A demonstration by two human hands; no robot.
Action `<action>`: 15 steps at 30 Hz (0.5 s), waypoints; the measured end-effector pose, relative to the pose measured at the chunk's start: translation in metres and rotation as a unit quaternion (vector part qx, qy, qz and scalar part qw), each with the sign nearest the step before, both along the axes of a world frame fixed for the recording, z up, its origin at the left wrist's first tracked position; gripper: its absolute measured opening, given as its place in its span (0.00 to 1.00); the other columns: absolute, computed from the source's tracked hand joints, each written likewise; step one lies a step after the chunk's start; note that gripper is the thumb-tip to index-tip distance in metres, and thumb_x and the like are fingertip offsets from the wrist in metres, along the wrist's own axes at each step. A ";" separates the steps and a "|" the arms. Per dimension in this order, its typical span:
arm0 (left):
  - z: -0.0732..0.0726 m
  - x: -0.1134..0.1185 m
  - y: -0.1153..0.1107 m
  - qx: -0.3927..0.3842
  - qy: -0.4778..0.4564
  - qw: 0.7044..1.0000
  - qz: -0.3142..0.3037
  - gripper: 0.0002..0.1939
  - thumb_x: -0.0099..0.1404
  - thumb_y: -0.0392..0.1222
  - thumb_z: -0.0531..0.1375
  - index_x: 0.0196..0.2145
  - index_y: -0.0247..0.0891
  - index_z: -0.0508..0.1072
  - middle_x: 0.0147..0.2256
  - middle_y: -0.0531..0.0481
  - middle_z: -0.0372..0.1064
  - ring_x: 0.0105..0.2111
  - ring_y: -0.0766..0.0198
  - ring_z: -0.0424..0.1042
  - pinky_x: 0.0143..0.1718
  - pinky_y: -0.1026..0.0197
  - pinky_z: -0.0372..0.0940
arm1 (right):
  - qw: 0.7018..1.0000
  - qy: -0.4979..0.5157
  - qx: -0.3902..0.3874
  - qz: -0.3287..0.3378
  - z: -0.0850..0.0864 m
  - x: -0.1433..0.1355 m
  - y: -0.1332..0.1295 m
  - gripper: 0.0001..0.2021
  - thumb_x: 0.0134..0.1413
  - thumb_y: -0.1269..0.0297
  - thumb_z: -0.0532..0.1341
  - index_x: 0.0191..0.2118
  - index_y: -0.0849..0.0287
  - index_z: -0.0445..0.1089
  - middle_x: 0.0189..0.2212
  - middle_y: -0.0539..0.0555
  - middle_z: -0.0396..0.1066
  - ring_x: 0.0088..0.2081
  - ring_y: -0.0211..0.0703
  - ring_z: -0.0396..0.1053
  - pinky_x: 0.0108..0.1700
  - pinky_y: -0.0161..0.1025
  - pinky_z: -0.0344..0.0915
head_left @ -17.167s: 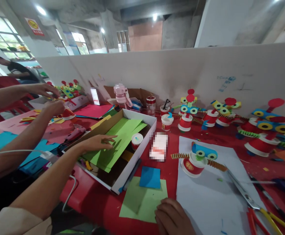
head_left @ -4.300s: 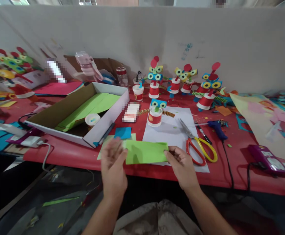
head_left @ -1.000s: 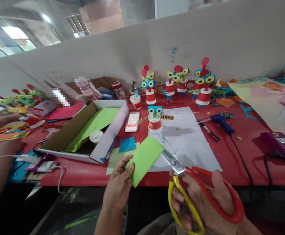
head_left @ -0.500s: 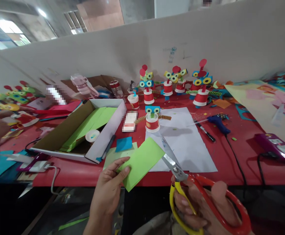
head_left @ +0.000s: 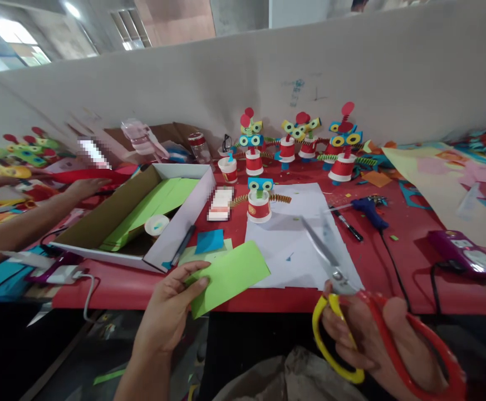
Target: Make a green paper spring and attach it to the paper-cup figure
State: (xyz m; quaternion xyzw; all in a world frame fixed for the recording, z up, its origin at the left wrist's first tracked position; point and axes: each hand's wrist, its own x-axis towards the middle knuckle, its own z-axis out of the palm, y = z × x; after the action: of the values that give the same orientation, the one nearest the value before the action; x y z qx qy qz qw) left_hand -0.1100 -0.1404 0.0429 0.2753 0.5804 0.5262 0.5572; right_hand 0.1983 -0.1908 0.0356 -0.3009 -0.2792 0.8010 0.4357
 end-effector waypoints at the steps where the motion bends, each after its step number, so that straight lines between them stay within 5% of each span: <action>1: -0.002 0.000 0.002 0.006 0.003 1.000 0.000 0.23 0.37 0.41 0.75 0.34 0.37 0.77 0.27 0.52 0.75 0.28 0.68 0.72 0.29 0.69 0.67 | 1.000 -0.019 0.013 0.019 -0.001 -0.002 -0.002 0.32 0.47 0.29 0.51 0.31 0.58 0.70 0.28 0.51 0.58 0.24 0.35 0.45 0.22 0.32 0.46; 8: -0.018 -0.015 0.012 0.025 0.034 0.999 0.007 0.23 0.40 0.41 0.74 0.36 0.37 0.76 0.30 0.53 0.75 0.28 0.68 0.72 0.29 0.68 0.67 | 0.995 -0.068 0.006 0.071 -0.005 -0.003 -0.004 0.31 0.51 0.30 0.48 0.32 0.56 0.68 0.27 0.50 0.59 0.23 0.34 0.45 0.22 0.34 0.45; 15: -0.012 -0.009 0.007 0.004 -0.007 1.000 0.005 0.24 0.39 0.41 0.75 0.35 0.37 0.75 0.29 0.51 0.75 0.26 0.66 0.72 0.28 0.66 0.67 | 0.988 -0.024 -0.010 0.151 -0.005 -0.019 -0.009 0.30 0.52 0.30 0.47 0.32 0.54 0.67 0.26 0.50 0.60 0.18 0.31 0.44 0.20 0.36 0.43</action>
State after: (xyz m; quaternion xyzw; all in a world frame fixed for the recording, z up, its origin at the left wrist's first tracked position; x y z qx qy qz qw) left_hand -0.1194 -0.1335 0.0310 0.2706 0.5762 0.5329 0.5574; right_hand 0.1796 -0.1995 0.0309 -0.2790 -0.3238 0.8527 0.3003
